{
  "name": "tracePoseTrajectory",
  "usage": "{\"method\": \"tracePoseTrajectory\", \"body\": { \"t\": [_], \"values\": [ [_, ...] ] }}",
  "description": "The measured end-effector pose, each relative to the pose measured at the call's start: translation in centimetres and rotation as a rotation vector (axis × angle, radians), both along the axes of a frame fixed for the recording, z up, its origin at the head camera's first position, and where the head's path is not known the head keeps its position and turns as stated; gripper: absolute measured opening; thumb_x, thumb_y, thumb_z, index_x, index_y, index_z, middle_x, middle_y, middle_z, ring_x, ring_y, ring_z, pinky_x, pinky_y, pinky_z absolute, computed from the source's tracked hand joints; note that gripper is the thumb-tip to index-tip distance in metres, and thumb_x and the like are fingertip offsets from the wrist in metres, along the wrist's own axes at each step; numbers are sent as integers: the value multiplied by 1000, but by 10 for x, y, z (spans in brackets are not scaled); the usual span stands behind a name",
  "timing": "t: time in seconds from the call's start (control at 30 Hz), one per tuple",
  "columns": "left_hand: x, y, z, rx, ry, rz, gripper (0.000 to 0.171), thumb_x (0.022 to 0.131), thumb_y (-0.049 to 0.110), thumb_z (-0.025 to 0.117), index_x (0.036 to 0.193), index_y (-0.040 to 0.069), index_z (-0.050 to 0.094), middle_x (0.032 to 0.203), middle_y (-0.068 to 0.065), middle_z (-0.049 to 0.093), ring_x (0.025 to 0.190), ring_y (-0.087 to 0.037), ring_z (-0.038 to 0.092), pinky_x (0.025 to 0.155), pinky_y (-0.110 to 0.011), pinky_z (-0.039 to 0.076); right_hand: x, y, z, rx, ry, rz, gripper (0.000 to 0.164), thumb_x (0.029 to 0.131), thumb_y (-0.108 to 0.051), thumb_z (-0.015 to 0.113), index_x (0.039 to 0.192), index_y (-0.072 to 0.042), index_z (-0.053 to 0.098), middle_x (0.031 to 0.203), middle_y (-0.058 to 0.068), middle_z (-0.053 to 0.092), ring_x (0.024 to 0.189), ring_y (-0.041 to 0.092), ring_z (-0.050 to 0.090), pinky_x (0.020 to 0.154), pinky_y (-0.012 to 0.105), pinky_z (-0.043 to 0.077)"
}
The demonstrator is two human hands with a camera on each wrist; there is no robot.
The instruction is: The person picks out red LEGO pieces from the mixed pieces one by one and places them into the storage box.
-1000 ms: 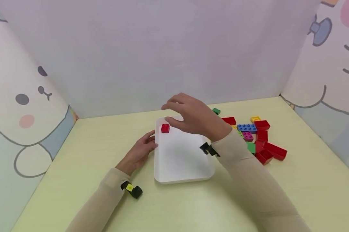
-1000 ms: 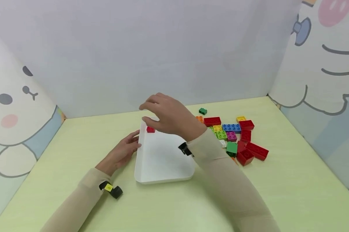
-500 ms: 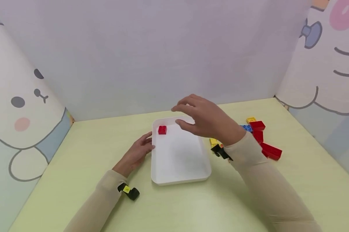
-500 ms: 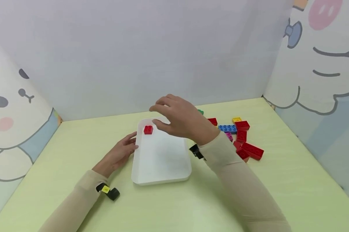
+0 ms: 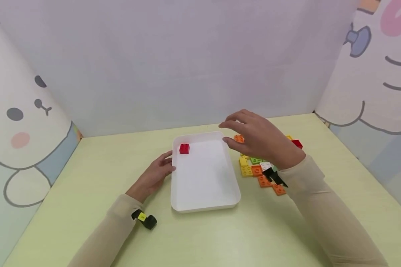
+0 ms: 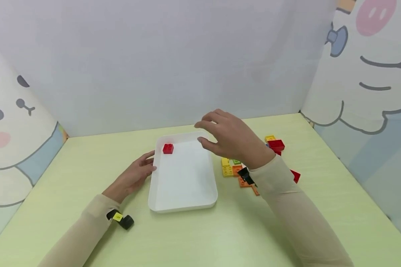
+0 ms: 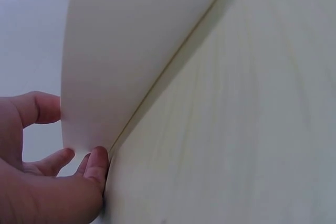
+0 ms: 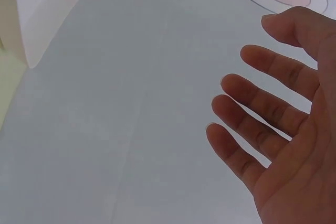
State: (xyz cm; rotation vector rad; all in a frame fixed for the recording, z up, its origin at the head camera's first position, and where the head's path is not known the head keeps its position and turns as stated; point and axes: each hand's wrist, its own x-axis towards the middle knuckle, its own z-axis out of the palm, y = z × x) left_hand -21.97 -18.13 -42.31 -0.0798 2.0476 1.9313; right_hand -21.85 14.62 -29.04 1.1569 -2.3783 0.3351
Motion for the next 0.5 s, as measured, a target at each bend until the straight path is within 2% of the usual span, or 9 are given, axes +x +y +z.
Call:
{"method": "tracePoseTrajectory", "body": {
  "t": [0.13,0.3,0.5],
  "values": [
    [1,-1,1,-17,0,-5,66,87,2,56,145,20,29,141,-10,33,123,-25,38,100,-33,36,5,16,0,11,12,-10,35,87,-36,60,117,-17,60,112,0,56,107,16,46,85,36,47],
    [0,-3,4,-31,3,-11,66,88,4,57,145,21,29,141,-9,33,124,-25,38,101,-33,35,8,43,-4,32,6,-72,37,84,-35,64,116,-16,60,112,3,57,105,19,48,82,39,49],
    [1,-10,4,-30,7,-18,66,88,4,56,145,21,28,143,-10,31,125,-26,36,103,-35,33,5,47,-5,54,-40,-100,39,86,-37,64,118,-16,59,114,4,56,107,20,47,83,39,49]
  ]
}}
